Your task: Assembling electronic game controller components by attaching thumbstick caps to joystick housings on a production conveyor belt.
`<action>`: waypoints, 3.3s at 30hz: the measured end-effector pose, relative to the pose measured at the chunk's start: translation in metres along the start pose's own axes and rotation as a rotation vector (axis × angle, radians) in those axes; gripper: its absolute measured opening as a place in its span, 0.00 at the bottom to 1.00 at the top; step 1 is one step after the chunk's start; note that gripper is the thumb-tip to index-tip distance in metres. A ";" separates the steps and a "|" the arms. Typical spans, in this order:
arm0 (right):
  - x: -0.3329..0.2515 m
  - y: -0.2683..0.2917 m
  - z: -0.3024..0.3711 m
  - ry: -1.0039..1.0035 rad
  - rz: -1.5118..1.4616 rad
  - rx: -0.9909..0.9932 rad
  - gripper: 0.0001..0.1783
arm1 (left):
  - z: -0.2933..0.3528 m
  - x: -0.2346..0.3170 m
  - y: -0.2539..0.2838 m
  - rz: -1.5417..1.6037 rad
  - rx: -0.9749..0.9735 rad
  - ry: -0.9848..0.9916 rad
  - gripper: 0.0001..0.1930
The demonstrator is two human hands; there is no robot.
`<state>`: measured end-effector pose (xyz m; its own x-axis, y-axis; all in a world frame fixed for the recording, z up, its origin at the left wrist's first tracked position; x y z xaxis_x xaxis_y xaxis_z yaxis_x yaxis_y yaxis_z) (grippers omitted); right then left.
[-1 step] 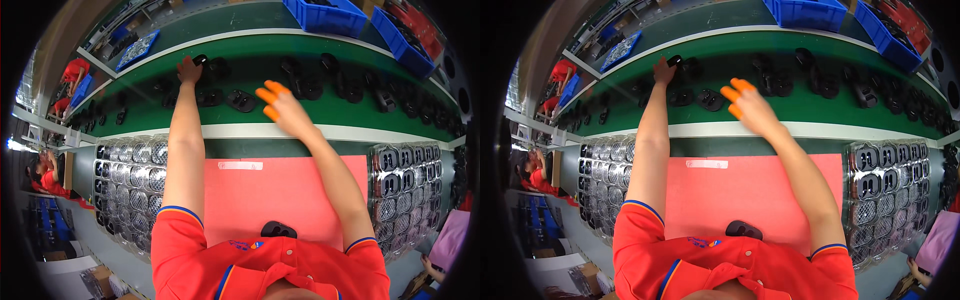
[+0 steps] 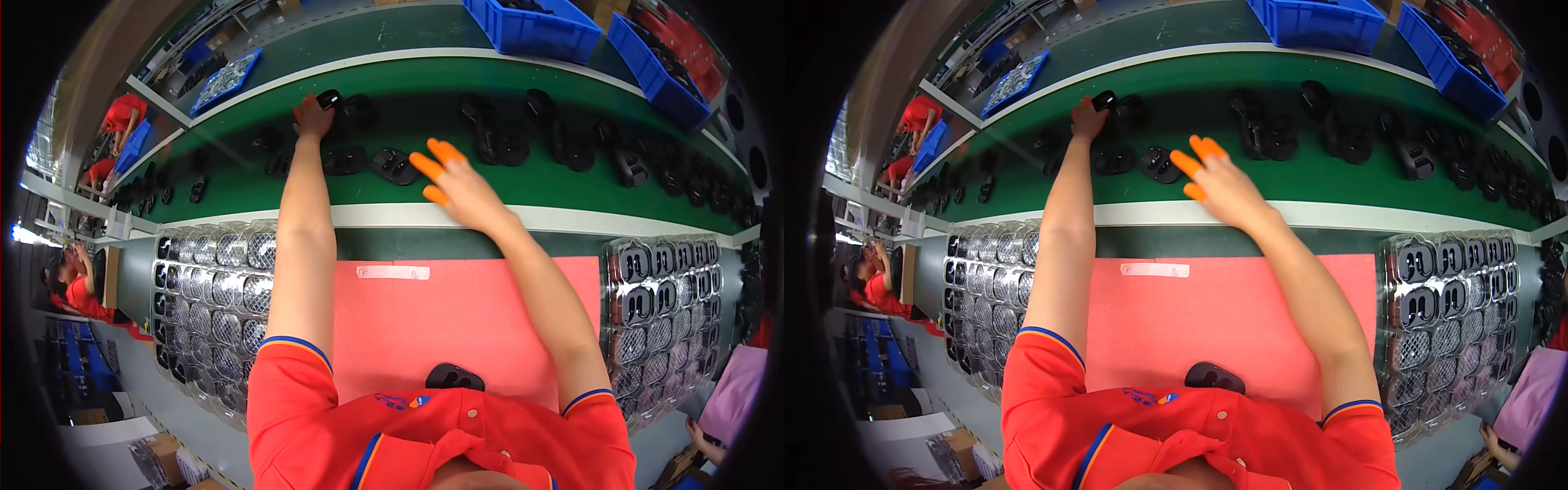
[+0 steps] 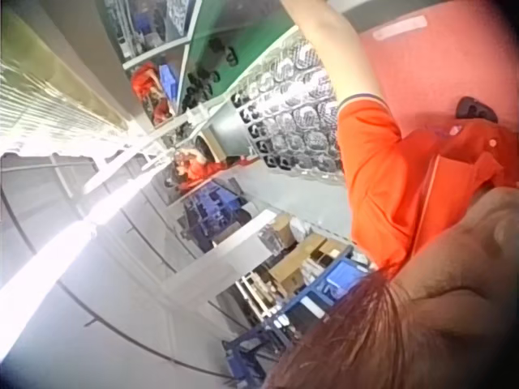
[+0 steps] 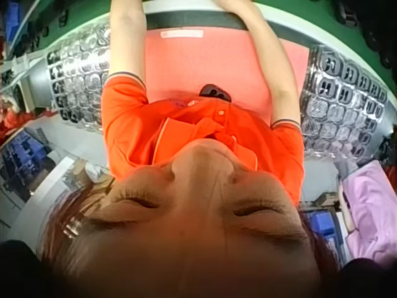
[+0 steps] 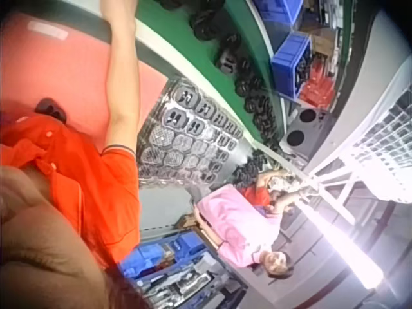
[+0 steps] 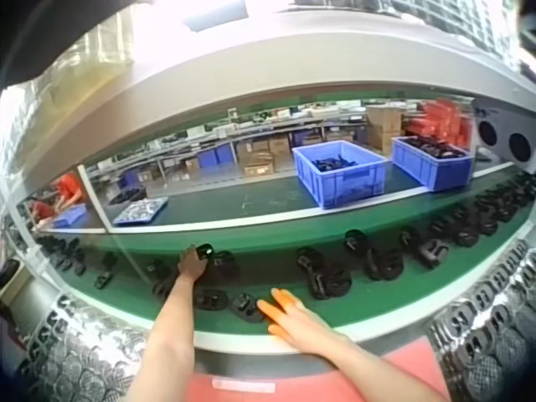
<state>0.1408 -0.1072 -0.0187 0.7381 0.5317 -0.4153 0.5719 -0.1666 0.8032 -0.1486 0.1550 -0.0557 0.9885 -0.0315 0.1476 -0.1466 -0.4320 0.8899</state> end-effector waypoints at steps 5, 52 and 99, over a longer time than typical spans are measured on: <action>0.005 -0.007 -0.003 -0.055 0.109 -0.037 0.19 | 0.015 0.017 0.018 0.250 0.131 0.111 0.32; 0.015 0.026 -0.016 -0.510 -1.154 0.274 0.23 | 0.164 0.194 0.107 1.359 -0.205 -0.103 0.29; 0.116 0.005 0.004 -0.483 -0.120 0.483 0.21 | 0.111 0.092 0.076 0.812 0.281 -0.018 0.11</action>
<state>0.2303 -0.0500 -0.0648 0.6725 0.1588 -0.7228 0.6719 -0.5404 0.5064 -0.0644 0.0190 -0.0224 0.5820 -0.4405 0.6836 -0.7968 -0.4767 0.3712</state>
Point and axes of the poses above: each hand's wrist, its own z-axis away from the middle knuckle, its own y-axis out of the back of the hand, x = y × z, the point moved 2 cm from there along -z, towards the middle knuckle, and after that the axes turned 3 degrees about z, right-handed, at the moved point
